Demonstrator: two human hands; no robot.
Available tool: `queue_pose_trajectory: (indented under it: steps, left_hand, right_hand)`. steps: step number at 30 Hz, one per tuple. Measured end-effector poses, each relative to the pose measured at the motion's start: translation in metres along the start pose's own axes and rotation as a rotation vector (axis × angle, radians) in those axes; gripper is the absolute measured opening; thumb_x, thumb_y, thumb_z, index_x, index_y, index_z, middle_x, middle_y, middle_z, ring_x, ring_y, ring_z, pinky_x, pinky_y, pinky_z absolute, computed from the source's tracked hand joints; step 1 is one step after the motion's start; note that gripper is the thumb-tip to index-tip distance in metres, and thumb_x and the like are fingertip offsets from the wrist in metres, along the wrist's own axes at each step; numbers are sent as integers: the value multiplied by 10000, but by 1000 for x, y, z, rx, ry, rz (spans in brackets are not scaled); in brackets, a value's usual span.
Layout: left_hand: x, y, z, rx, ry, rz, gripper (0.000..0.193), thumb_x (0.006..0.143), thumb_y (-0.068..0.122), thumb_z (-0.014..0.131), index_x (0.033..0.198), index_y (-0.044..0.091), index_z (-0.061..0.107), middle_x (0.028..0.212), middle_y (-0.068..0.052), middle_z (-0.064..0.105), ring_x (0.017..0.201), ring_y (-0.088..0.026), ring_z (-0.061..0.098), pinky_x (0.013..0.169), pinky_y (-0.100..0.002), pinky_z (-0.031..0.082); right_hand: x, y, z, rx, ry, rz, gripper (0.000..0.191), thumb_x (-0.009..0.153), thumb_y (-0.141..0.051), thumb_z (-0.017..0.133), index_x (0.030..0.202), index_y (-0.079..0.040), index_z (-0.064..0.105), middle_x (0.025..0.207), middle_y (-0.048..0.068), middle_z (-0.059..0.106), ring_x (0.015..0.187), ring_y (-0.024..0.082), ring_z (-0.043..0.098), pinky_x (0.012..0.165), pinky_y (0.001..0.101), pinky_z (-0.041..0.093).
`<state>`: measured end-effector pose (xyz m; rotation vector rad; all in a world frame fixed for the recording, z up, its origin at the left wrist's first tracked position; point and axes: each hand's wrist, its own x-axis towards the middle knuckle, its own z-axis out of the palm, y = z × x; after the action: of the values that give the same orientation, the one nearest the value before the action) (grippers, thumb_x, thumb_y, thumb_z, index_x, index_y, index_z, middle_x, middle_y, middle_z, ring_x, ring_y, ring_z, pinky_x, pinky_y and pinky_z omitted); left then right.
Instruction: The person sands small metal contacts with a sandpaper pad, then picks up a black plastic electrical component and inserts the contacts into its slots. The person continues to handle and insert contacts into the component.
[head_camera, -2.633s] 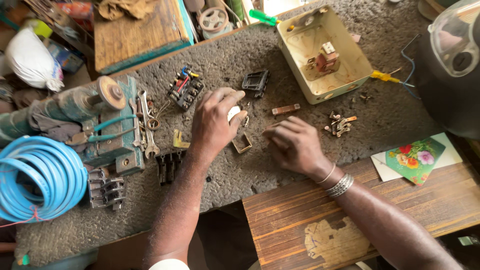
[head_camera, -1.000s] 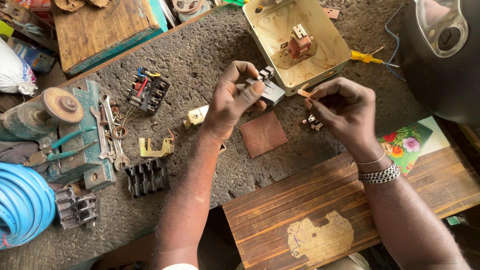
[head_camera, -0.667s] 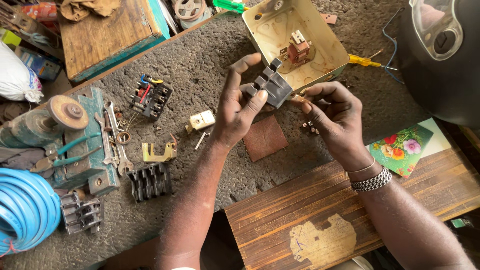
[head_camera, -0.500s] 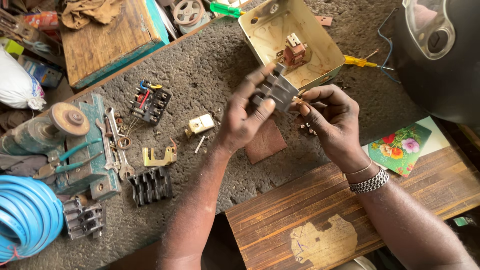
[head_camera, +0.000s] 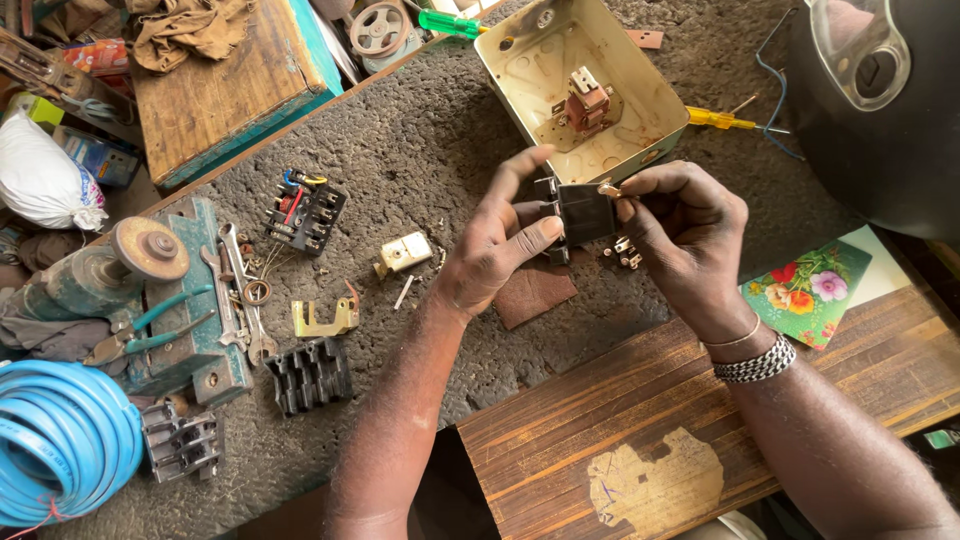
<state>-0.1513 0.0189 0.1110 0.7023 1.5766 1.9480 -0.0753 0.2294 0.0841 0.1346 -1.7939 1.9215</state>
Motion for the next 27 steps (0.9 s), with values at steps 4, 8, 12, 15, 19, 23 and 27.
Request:
queue_pose_trajectory:
  steps: [4, 8, 12, 15, 19, 23, 27]
  left_hand:
    - [2, 2, 3, -222, -90, -75, 547, 1013, 157, 660, 1490, 14, 435, 1286, -192, 619, 1052, -250, 719, 900, -411, 670]
    - [1, 3, 3, -430, -152, -127, 563, 1012, 169, 652, 1502, 42, 407, 1340, -199, 607, 1102, -289, 723, 949, -431, 656]
    - [0, 3, 4, -441, -193, -57, 616, 999, 176, 666, 1529, 99, 363, 1359, -186, 591, 1151, -282, 714, 975, -429, 659]
    - [-1, 2, 4, -408, -147, -45, 626, 1008, 150, 667, 1546, 96, 351, 1377, -166, 580, 1217, -248, 685, 998, -414, 657]
    - [0, -3, 2, -397, -109, -37, 625, 990, 130, 662, 1529, 129, 346, 1295, -151, 621, 1127, -255, 702, 853, -399, 673]
    - [2, -9, 1, -316, -48, 61, 542, 1020, 106, 688, 1499, 107, 433, 1236, -111, 641, 1113, -191, 689, 876, -378, 673]
    - [4, -11, 0, -145, 4, 110, 478, 1035, 115, 693, 1471, 85, 500, 1180, -95, 654, 1043, -145, 691, 858, -330, 672]
  right_hand:
    - [-2, -6, -2, 3, 8, -36, 94, 1036, 44, 726, 1111, 23, 675, 1081, 31, 675, 970, 54, 658, 851, 197, 566]
    - [-4, -13, -7, 33, 26, -101, 109, 1062, 27, 732, 1148, 26, 665, 1045, 46, 675, 920, 68, 680, 824, 194, 582]
    - [-5, -15, -9, 71, 51, -104, 99, 1091, 3, 732, 1136, 37, 650, 1043, 64, 685, 875, 86, 699, 792, 205, 596]
    - [-5, -14, -8, 78, 88, -33, 187, 1050, -10, 739, 1205, 28, 642, 1111, 93, 729, 878, 104, 725, 786, 226, 616]
    - [-3, -10, -8, 249, 78, 75, 224, 1027, -20, 743, 1227, 45, 664, 1089, 113, 743, 899, 140, 732, 802, 272, 623]
    - [-2, -7, -10, 372, 47, 152, 215, 1012, -30, 741, 1202, 49, 679, 1054, 126, 751, 883, 166, 745, 793, 297, 637]
    - [-1, -8, -12, 372, -1, 119, 195, 1023, -25, 734, 1200, 47, 699, 1061, 125, 748, 911, 167, 745, 819, 298, 637]
